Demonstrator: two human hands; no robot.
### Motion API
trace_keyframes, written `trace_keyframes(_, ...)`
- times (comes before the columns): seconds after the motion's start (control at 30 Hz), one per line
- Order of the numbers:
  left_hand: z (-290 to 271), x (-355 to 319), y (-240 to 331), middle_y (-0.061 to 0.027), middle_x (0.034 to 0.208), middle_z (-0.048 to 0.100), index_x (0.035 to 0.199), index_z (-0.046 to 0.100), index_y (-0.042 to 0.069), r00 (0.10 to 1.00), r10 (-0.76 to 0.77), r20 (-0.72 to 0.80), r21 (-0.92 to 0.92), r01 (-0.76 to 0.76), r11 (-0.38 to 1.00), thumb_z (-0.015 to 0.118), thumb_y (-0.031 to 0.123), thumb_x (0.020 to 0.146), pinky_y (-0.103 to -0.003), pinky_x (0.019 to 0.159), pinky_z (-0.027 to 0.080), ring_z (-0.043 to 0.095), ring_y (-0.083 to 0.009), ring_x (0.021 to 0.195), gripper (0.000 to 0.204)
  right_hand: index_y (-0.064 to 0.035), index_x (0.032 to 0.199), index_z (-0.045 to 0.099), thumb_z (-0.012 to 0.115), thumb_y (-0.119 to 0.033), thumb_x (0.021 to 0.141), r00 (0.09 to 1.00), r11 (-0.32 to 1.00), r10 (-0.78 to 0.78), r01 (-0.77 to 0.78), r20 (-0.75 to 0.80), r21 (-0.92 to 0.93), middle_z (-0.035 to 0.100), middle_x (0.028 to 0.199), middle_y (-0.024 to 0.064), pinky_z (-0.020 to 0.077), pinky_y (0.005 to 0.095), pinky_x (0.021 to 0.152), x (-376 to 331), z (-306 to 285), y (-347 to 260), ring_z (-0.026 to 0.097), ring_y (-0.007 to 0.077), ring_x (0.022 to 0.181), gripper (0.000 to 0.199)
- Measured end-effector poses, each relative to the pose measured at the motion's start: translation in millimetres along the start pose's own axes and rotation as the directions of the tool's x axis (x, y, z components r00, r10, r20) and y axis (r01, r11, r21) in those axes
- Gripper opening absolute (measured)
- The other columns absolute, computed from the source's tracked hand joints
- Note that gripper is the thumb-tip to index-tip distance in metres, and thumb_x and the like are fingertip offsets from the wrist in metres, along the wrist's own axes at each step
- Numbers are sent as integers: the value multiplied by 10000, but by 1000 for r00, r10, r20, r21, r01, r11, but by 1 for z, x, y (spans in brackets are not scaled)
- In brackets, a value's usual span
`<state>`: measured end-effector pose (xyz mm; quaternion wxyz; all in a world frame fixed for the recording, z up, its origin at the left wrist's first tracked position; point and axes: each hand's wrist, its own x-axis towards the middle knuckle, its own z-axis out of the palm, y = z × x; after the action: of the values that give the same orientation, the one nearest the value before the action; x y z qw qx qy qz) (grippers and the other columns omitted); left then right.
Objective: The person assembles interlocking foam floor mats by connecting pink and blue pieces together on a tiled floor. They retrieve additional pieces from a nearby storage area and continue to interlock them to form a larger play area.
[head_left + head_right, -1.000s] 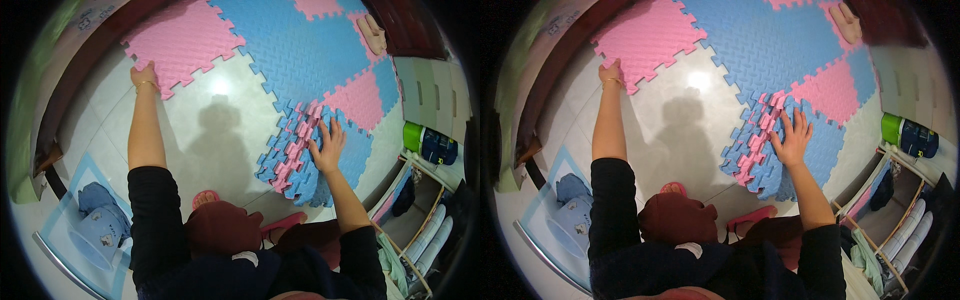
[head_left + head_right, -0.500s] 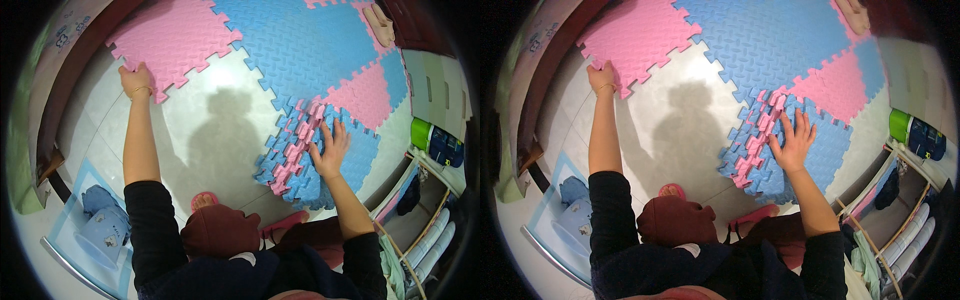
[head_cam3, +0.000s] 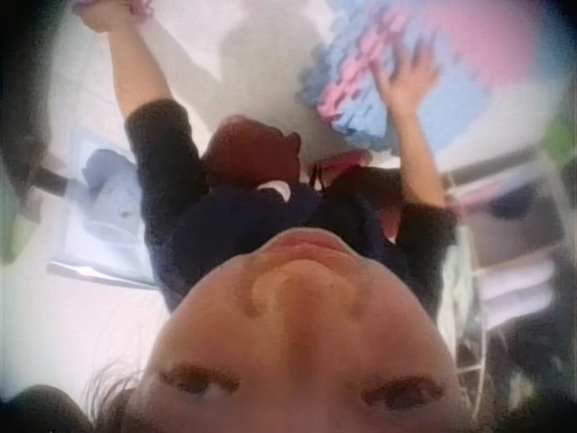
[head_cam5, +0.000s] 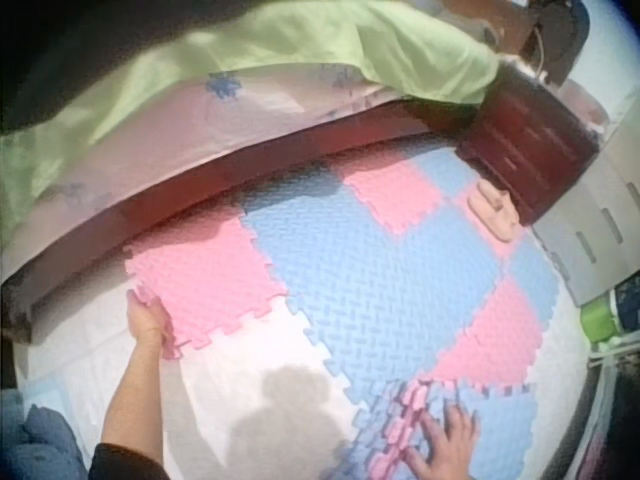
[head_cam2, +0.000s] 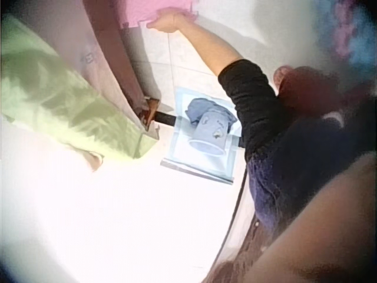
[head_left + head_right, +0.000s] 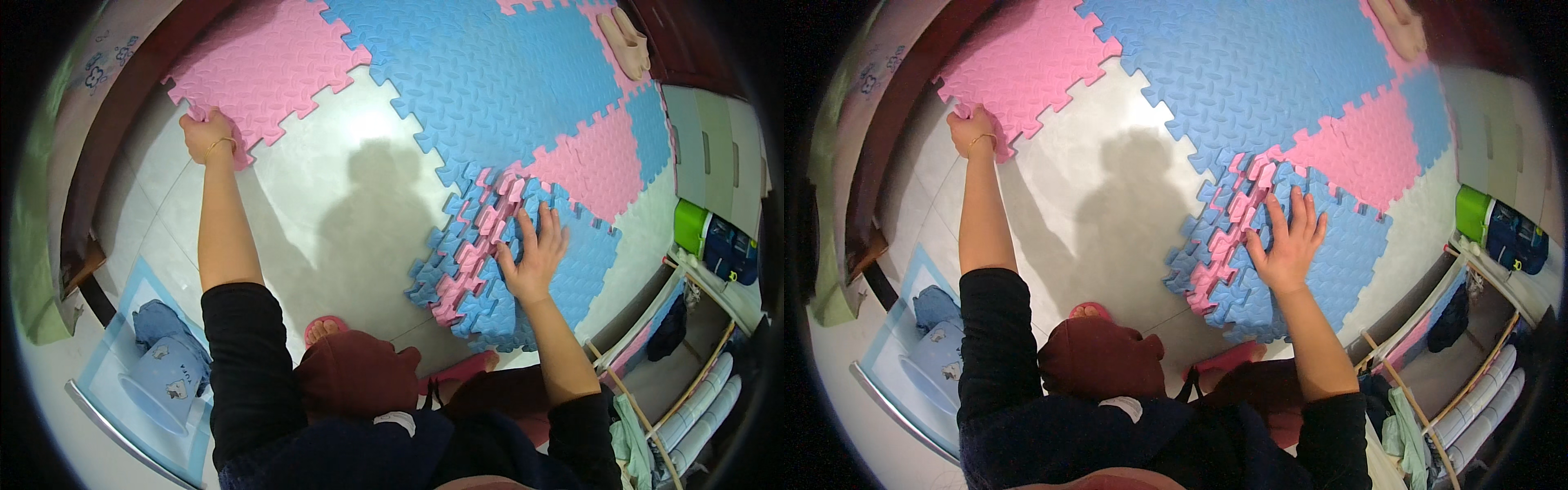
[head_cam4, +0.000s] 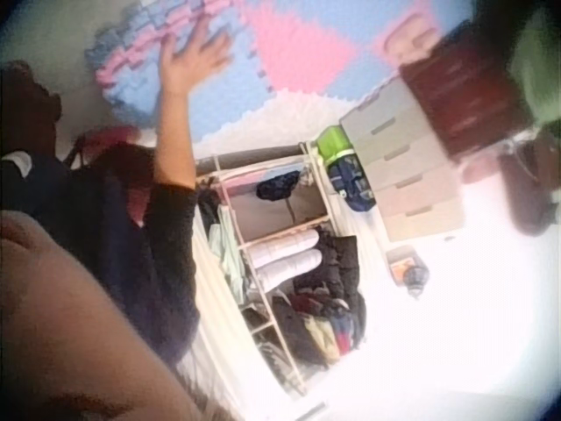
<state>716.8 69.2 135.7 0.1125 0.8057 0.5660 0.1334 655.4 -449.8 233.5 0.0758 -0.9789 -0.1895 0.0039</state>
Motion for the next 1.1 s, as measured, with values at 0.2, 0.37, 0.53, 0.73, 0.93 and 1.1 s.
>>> trace_keyframes(0.2, 3, 0, 7, -171, 1092, 595, 1165, 477, 80, 996, -83, 8, 21, 83, 996, 673, 320, 728, -429, 830, 472, 581, -342, 1016, 536, -183, 1265, 509, 633, -376, 746, 1000, 1000, 1, -1, -12, 19, 351, 1400, 167, 108, 573, 1057, 0, 1, 1, 263, 349, 1321, 567)
trace_keyframes(0.37, 27, -3, 24, -141, 1301, 466, 1243, 465, 129, 804, 587, -97, 238, -554, 798, 690, 350, 697, -473, 956, 374, 391, -325, 1252, 631, -178, 1265, 508, 629, -375, 750, 1000, 1000, 4, -4, 7, 4, 349, 1398, 175, 104, 575, 1057, 1, 1, 1, 264, 351, 1321, 564)
trace_keyframes(0.53, 62, -60, 116, -128, 1442, 317, 1366, 376, 159, 479, 858, 184, 14, -874, 485, 624, 578, 699, -534, 991, 308, 272, -305, 1334, 826, -170, 1265, 506, 623, -382, 755, 1000, 1000, -16, 16, -2, -4, 346, 1399, 177, 110, 576, 1055, 2, 0, 1, 266, 358, 1316, 564)
trace_keyframes(0.73, 62, 7, 201, -121, 1519, 109, 1439, 229, 189, 278, 335, 900, -13, -751, 660, 533, 676, 731, -609, 1018, 236, 129, -317, 1390, 912, -165, 1269, 496, 618, -391, 755, 999, 999, -35, 35, -3, -24, 351, 1391, 182, 120, 582, 1050, 2, 2, -1, 269, 360, 1313, 575)
trace_keyframes(0.93, 93, -47, 158, -116, 1522, 98, 1453, 183, 202, 644, 696, 318, 163, -760, 629, 484, 612, 811, -628, 1050, 133, 55, -315, 1403, 820, -168, 1262, 508, 622, -381, 745, 1000, 1000, -1, 1, 17, -28, 350, 1394, 178, 110, 574, 1055, 5, 1, 1, 267, 359, 1314, 571)
trace_keyframes(1.1, 75, -170, 160, -127, 1294, 418, 1234, 473, 129, 534, 842, 72, -247, -808, 534, 616, 353, 800, -541, 992, 271, 344, -302, 1239, 509, -166, 1280, 496, 603, -407, 771, 999, 1000, 17, -16, 50, -19, 350, 1399, 158, 102, 572, 1058, 1, -3, 1, 266, 349, 1318, 574)
